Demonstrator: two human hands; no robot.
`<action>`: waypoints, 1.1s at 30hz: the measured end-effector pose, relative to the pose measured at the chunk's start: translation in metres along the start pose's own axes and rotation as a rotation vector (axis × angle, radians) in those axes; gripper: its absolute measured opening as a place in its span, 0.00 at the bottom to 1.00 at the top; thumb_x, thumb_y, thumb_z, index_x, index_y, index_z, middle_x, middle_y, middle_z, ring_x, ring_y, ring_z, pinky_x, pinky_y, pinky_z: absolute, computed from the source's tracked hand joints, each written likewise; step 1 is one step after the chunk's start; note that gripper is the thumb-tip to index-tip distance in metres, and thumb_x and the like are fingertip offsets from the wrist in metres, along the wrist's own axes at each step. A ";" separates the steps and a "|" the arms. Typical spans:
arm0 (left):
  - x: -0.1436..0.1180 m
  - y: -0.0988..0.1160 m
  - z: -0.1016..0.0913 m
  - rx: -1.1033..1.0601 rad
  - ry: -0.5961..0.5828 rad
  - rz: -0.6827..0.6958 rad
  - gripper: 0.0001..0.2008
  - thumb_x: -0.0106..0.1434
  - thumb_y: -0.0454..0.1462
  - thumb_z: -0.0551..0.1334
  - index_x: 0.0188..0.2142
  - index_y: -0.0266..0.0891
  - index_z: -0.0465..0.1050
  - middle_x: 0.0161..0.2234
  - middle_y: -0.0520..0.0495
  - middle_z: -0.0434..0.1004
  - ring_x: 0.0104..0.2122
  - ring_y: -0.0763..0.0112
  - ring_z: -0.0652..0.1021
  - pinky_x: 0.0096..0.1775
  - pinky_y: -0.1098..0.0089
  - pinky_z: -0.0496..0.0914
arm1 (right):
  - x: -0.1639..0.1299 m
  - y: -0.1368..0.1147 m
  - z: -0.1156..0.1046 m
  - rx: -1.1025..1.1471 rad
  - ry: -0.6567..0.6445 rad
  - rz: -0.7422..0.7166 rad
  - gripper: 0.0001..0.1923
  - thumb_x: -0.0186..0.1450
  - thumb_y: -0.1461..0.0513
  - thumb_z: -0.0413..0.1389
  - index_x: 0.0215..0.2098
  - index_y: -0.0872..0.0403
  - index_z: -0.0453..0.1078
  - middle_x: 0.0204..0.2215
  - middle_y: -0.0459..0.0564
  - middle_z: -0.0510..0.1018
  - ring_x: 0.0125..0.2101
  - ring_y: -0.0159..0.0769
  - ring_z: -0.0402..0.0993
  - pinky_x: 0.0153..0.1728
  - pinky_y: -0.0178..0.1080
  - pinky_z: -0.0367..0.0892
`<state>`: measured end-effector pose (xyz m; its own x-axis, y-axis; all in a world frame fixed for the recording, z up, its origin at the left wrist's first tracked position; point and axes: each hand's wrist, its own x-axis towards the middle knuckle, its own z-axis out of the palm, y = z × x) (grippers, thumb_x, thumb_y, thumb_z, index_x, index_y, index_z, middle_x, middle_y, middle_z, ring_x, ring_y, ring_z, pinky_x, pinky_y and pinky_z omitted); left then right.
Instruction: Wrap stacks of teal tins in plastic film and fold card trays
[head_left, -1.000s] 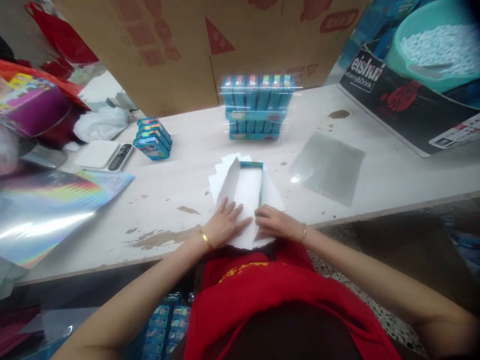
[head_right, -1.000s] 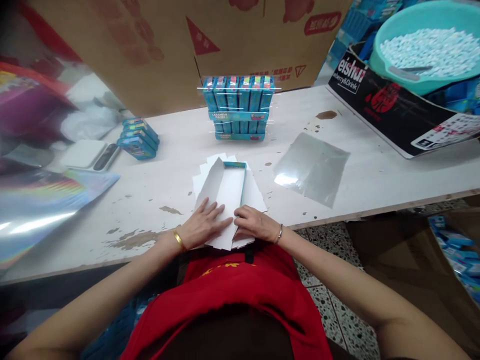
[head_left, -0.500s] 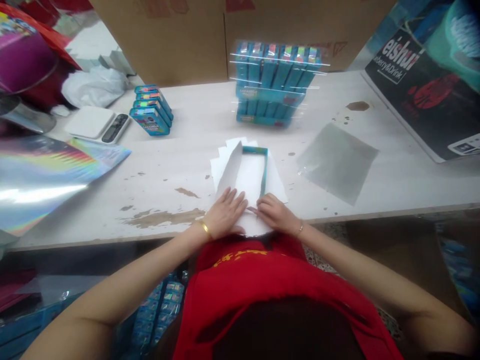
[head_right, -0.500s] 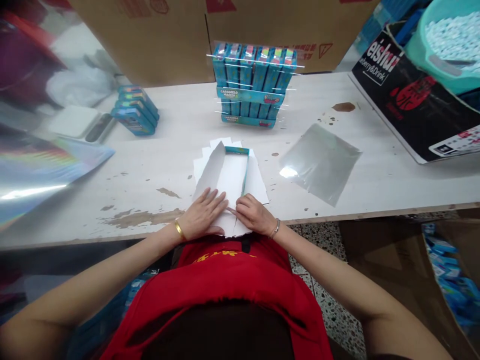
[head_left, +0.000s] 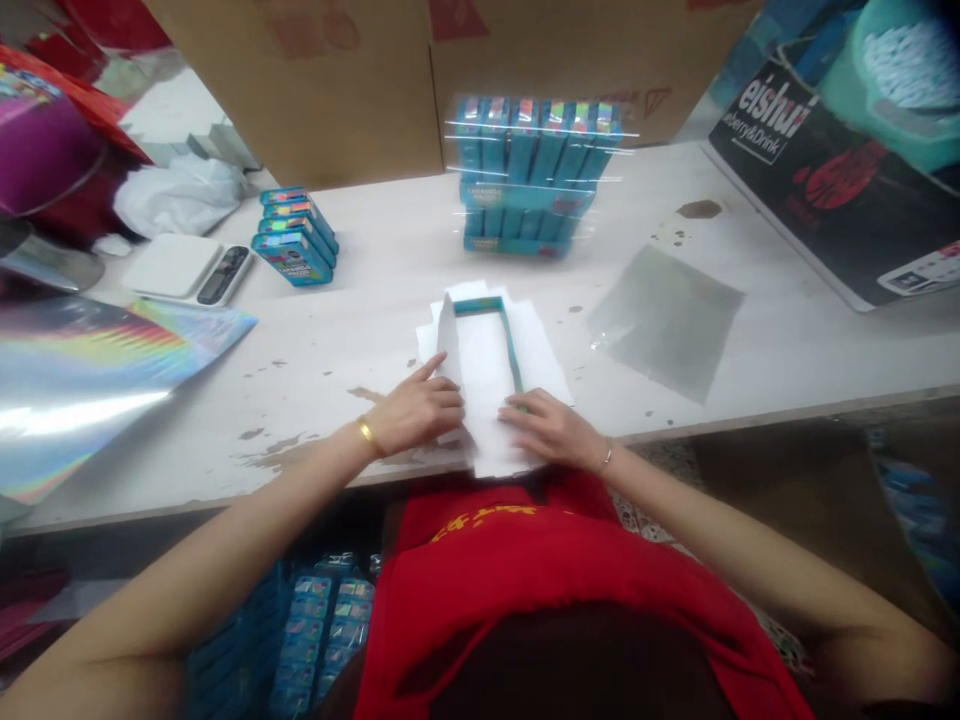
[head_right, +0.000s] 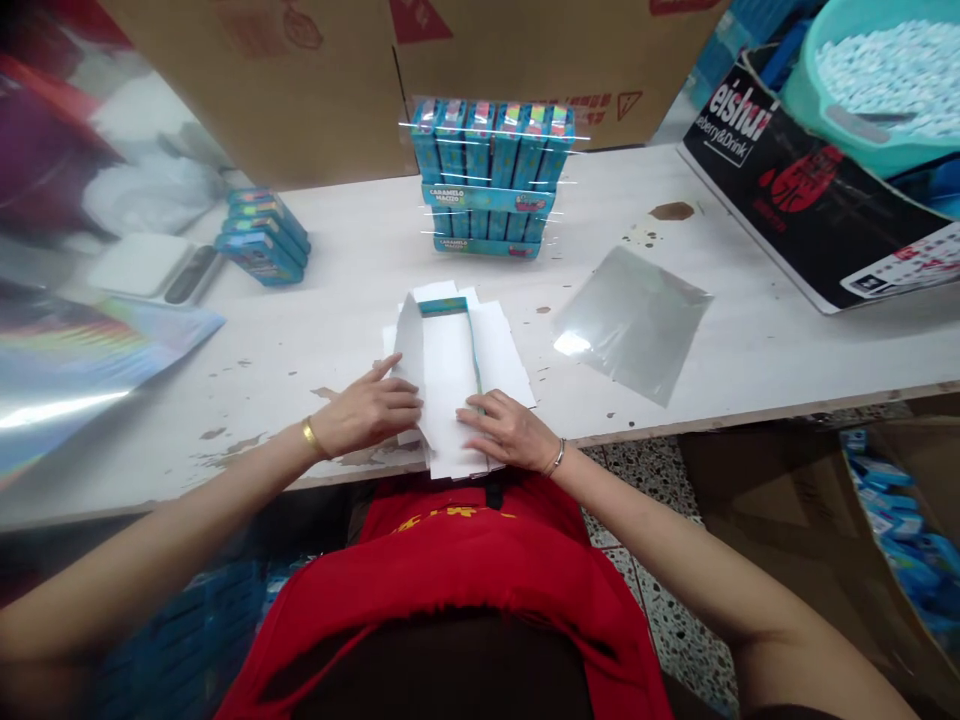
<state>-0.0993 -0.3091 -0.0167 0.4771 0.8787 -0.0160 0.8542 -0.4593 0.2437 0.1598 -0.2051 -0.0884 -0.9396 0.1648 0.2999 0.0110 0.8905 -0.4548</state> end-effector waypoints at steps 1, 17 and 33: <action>0.001 0.003 0.002 -0.002 0.016 0.003 0.13 0.66 0.36 0.52 0.31 0.42 0.74 0.33 0.54 0.76 0.43 0.72 0.72 0.62 0.54 0.45 | -0.004 0.000 -0.002 0.006 -0.021 -0.024 0.30 0.65 0.49 0.52 0.60 0.56 0.58 0.53 0.62 0.67 0.52 0.46 0.62 0.50 0.51 0.63; 0.003 0.036 0.002 -0.181 0.222 -0.168 0.11 0.64 0.37 0.53 0.27 0.41 0.71 0.29 0.51 0.75 0.45 0.65 0.69 0.61 0.44 0.37 | -0.015 -0.020 -0.008 -0.007 -0.056 -0.012 0.49 0.61 0.45 0.55 0.67 0.59 0.34 0.61 0.65 0.53 0.60 0.52 0.51 0.56 0.55 0.59; 0.011 0.038 0.003 -0.124 0.104 -0.170 0.13 0.65 0.38 0.53 0.25 0.38 0.69 0.26 0.48 0.71 0.34 0.65 0.66 0.42 0.61 0.60 | -0.006 -0.017 -0.004 -0.021 -0.032 -0.077 0.46 0.63 0.47 0.53 0.67 0.61 0.36 0.53 0.65 0.64 0.50 0.50 0.61 0.51 0.53 0.63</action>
